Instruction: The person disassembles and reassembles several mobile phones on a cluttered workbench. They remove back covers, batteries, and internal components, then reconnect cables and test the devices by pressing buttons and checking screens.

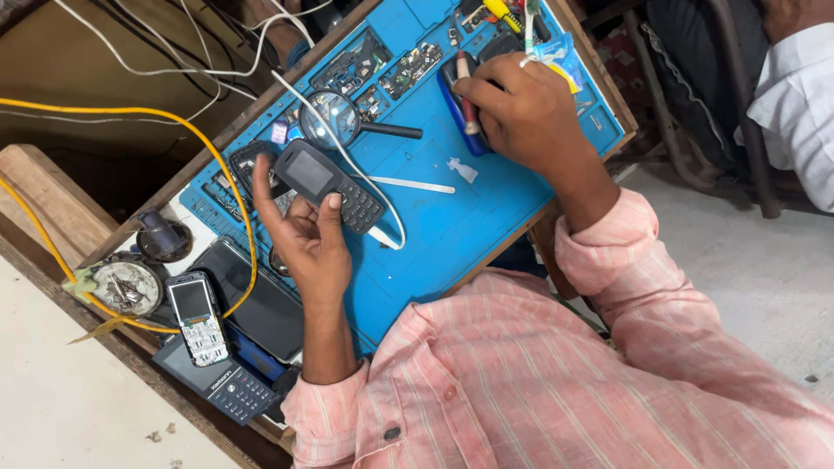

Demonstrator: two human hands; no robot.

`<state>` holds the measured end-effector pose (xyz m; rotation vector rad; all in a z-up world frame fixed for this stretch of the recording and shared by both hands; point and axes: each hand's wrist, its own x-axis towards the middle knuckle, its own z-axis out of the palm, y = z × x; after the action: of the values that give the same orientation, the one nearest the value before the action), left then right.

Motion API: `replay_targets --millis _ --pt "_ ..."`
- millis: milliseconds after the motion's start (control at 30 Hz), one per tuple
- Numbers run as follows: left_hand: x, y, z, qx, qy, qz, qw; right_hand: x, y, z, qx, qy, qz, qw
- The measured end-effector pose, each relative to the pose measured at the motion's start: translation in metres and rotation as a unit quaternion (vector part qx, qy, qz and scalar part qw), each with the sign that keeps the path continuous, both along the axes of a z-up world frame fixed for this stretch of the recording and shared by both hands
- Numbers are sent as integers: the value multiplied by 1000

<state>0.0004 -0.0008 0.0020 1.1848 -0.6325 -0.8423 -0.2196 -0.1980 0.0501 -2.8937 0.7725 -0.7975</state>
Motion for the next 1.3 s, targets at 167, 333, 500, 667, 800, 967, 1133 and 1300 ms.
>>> replay_targets --millis 167,333,500,667,800,967,1133,1300 --pt "-2 0 5 29 -46 10 998 4 40 10 58 -7 -4 998" --pt "-3 1 7 6 -51 53 997 18 84 -7 89 1 18 996" --pt "-1 7 9 -13 -59 71 996 15 99 -19 166 22 -39 985" --pt "2 7 9 -33 -79 90 992 15 97 -23 290 20 -78 954" --pt "2 9 11 -21 -93 91 991 16 99 -26 318 33 -89 943" --pt "-5 7 15 -22 -97 74 992 17 106 -27 273 34 -106 955" --pt "-7 6 23 72 -135 77 985 6 96 -16 281 1 -121 952" --pt "-6 2 25 78 -181 48 979 -22 63 9 254 -18 -169 952"
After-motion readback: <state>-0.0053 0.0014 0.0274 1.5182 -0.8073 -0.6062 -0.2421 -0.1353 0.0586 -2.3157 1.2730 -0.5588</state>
